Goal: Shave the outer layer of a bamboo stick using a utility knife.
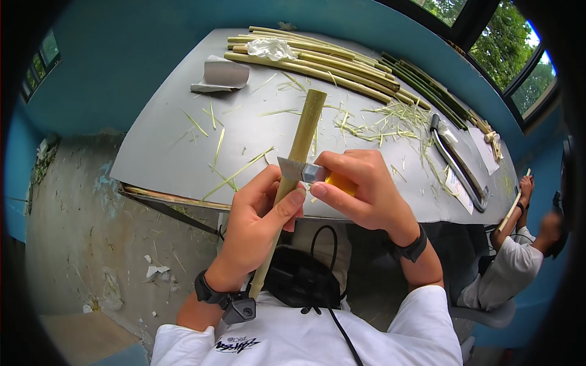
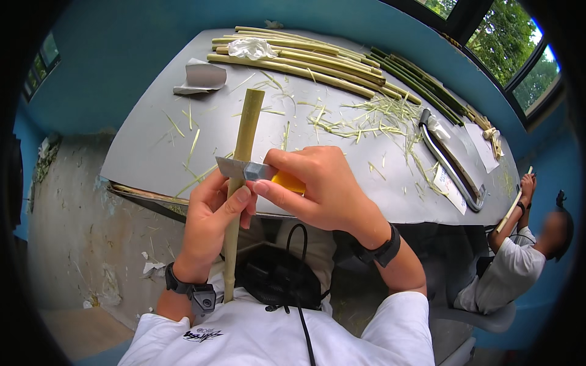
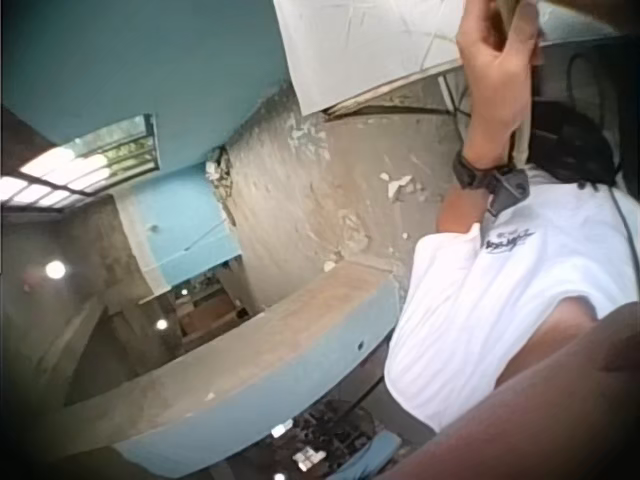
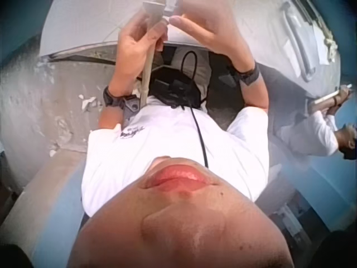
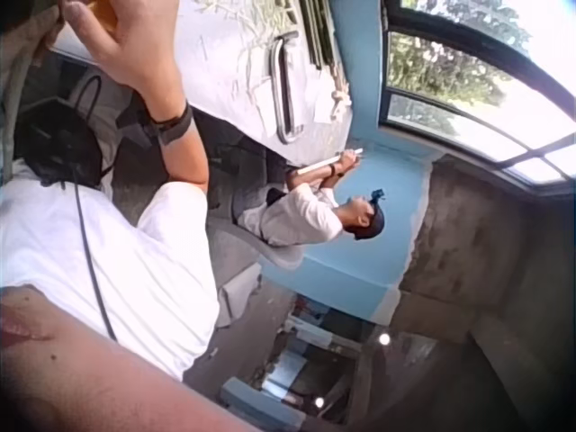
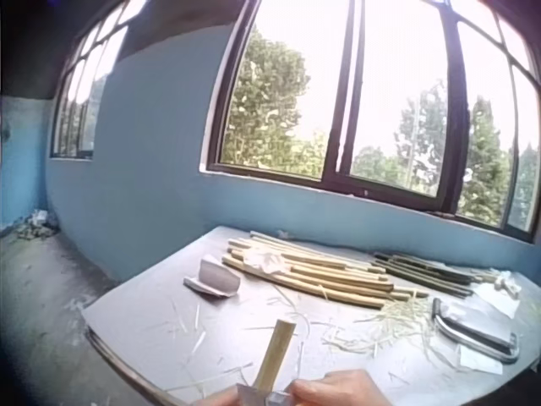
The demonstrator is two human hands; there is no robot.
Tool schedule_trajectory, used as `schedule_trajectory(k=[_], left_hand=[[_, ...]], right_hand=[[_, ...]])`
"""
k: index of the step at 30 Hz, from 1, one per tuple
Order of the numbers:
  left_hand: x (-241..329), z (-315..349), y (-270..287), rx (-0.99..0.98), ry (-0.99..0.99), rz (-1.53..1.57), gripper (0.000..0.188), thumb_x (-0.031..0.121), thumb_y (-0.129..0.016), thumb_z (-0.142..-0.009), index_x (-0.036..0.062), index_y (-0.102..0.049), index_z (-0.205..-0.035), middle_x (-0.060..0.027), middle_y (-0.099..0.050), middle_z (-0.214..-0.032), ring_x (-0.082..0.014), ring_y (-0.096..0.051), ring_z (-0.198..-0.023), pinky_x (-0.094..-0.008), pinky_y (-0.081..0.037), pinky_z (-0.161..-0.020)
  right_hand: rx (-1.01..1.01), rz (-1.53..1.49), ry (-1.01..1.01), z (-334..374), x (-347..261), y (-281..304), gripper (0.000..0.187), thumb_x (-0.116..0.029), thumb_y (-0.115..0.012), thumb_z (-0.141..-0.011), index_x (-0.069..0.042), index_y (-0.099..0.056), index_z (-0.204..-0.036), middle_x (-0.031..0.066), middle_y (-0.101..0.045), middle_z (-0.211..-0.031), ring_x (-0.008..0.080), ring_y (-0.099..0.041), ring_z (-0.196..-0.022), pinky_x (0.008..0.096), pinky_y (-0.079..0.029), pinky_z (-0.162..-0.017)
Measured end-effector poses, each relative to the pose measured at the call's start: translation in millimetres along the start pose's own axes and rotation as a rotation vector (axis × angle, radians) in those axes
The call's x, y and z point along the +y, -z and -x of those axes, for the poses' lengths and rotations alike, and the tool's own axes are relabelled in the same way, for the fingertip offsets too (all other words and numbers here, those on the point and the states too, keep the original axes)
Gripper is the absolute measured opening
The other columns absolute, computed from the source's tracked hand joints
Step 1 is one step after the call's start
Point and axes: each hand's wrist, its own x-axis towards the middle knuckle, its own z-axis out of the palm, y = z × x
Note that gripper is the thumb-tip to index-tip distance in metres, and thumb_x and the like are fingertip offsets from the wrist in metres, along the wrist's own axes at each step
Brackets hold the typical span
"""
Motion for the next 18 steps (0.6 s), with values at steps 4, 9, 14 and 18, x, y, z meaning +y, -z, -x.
schedule_trajectory(k=[4, 9, 14, 18], left_hand=[[4, -3, 0, -0.023, 0.047, 0.089, 0.018, 0.020, -0.066, -0.102, 0.0036, -0.061, -0.107, -0.0019, -0.062, -0.083, -0.0076, -0.059, -0.073, -0.0238, -0.050, -0.064], [20, -8, 4, -0.122, 0.105, 0.218, 0.016, 0.013, -0.061, -0.101, 0.0027, -0.060, -0.114, -0.0042, -0.064, -0.085, -0.0104, -0.062, -0.071, -0.0258, -0.054, -0.063], [23, -13, 3, -0.170, 0.251, 0.249, 0.025, 0.010, -0.059, -0.101, 0.0032, -0.055, -0.125, 0.0003, -0.056, -0.075, -0.0081, -0.053, -0.056, -0.0225, -0.048, -0.053], [21, -13, 10, -0.171, 0.283, 0.287, 0.025, 0.008, -0.059, -0.100, 0.0046, -0.056, -0.125, 0.0040, -0.049, -0.071, -0.0039, -0.044, -0.053, -0.0203, -0.039, -0.048]], right_hand=[[-0.033, 0.063, 0.014, -1, 1, 7, 0.028, -0.033, -0.071, -0.092, -0.008, -0.065, -0.083, 0.0085, -0.060, -0.061, 0.0294, -0.057, -0.053, 0.0377, -0.041, -0.053], [-0.116, 0.133, 0.008, 0, 0, 14, 0.025, -0.029, -0.068, -0.090, -0.006, -0.073, -0.098, 0.0050, -0.062, -0.064, 0.0249, -0.059, -0.055, 0.0353, -0.042, -0.056], [-0.145, 0.167, -0.011, -1, -5, 17, 0.024, -0.028, -0.067, -0.091, -0.007, -0.074, -0.101, 0.0043, -0.063, -0.064, 0.0249, -0.060, -0.055, 0.0349, -0.043, -0.057], [-0.194, 0.210, -0.044, -2, -10, 19, 0.024, -0.027, -0.066, -0.091, -0.007, -0.074, -0.101, 0.0047, -0.064, -0.064, 0.0251, -0.061, -0.055, 0.0354, -0.043, -0.056]])
